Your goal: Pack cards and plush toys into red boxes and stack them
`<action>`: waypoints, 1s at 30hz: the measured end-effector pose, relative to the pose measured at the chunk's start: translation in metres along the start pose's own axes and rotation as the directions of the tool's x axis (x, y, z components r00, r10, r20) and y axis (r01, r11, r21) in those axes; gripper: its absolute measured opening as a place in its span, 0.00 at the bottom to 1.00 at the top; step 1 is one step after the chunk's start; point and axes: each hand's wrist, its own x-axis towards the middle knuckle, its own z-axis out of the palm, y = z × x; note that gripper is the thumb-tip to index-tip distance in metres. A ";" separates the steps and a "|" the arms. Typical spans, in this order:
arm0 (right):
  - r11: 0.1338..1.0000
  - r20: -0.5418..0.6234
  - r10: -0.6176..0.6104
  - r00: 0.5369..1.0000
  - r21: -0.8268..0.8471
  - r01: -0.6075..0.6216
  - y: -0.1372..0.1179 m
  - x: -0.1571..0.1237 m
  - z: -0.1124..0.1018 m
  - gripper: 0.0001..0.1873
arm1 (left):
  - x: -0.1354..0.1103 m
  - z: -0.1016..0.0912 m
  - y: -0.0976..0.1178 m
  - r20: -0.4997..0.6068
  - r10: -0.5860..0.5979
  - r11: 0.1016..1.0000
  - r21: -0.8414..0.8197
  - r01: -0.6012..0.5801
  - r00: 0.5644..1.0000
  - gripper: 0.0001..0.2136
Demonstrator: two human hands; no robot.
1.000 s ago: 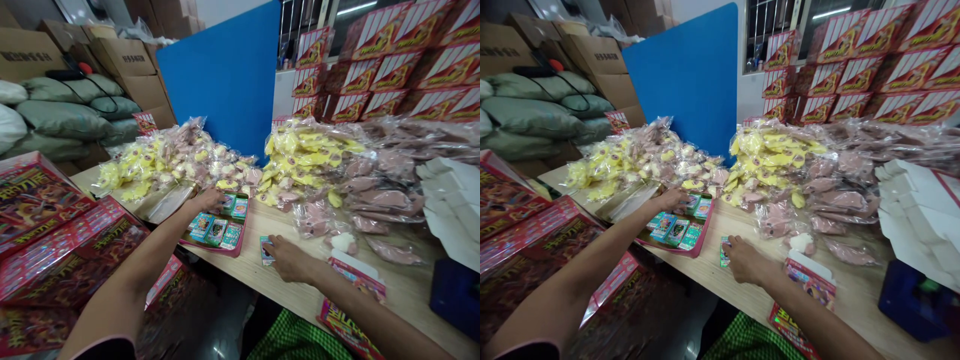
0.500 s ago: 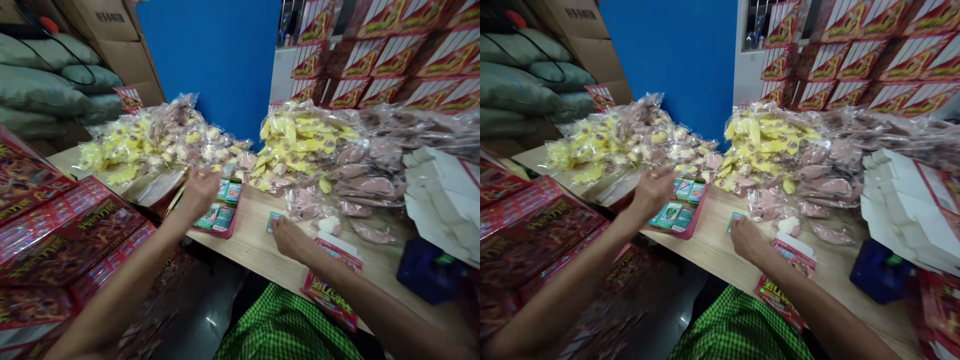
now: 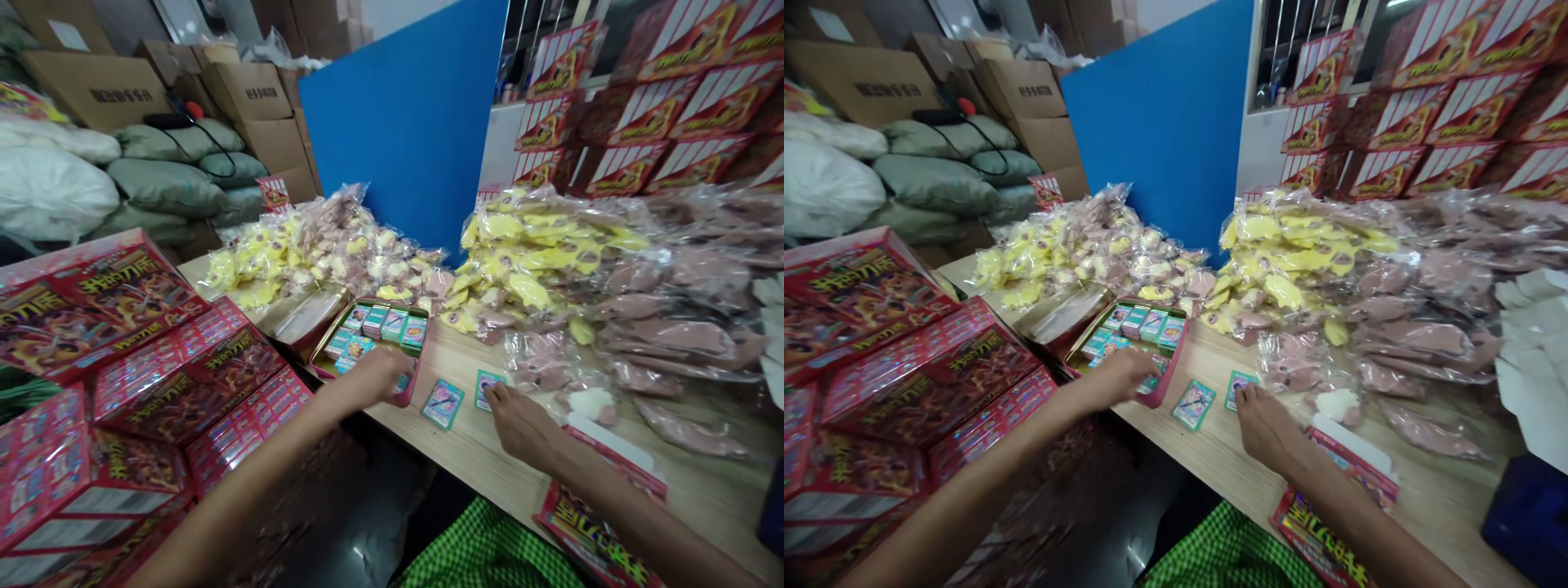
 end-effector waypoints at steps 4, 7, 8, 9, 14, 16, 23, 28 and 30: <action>1.000 0.000 0.011 1.000 -0.014 -0.011 0.001 0.001 0.003 0.27 | -0.019 -0.032 -0.070 0.031 -0.163 0.986 0.040 0.162 0.986 0.15; 1.000 -0.010 0.011 1.000 -0.024 -0.011 -0.003 0.004 0.001 0.25 | -0.023 -0.030 -0.099 0.149 -0.194 0.980 0.068 0.186 0.970 0.25; 1.000 -0.015 0.010 1.000 -0.026 -0.011 -0.004 0.005 0.000 0.24 | -0.021 -0.026 -0.104 0.184 -0.193 0.980 0.074 0.182 0.964 0.28; 1.000 -0.017 0.009 1.000 -0.028 -0.010 -0.005 0.005 -0.002 0.23 | -0.019 -0.022 -0.107 0.213 -0.189 0.981 0.077 0.177 0.959 0.30; 0.999 -0.011 0.021 1.000 -0.027 -0.022 -0.007 0.003 -0.007 0.24 | -0.007 -0.009 -0.111 0.270 -0.172 0.984 0.083 0.155 0.947 0.32; 0.999 -0.009 0.035 0.999 -0.024 -0.035 -0.007 0.002 -0.007 0.25 | -0.006 -0.007 -0.109 0.277 -0.162 0.986 0.078 0.145 0.947 0.32; 0.999 -0.001 0.039 0.999 -0.014 -0.039 -0.007 0.002 -0.006 0.25 | -0.004 -0.020 -0.118 0.232 -0.194 0.981 0.055 0.186 0.953 0.34; 0.999 -0.008 0.039 0.999 0.005 -0.039 -0.006 0.003 -0.005 0.25 | -0.001 -0.032 -0.148 0.209 -0.343 0.933 0.188 0.307 0.916 0.18; 0.999 -0.013 0.038 0.999 0.009 -0.038 -0.006 0.003 -0.003 0.26 | -0.001 -0.030 -0.155 0.247 -0.366 0.918 0.251 0.306 0.897 0.18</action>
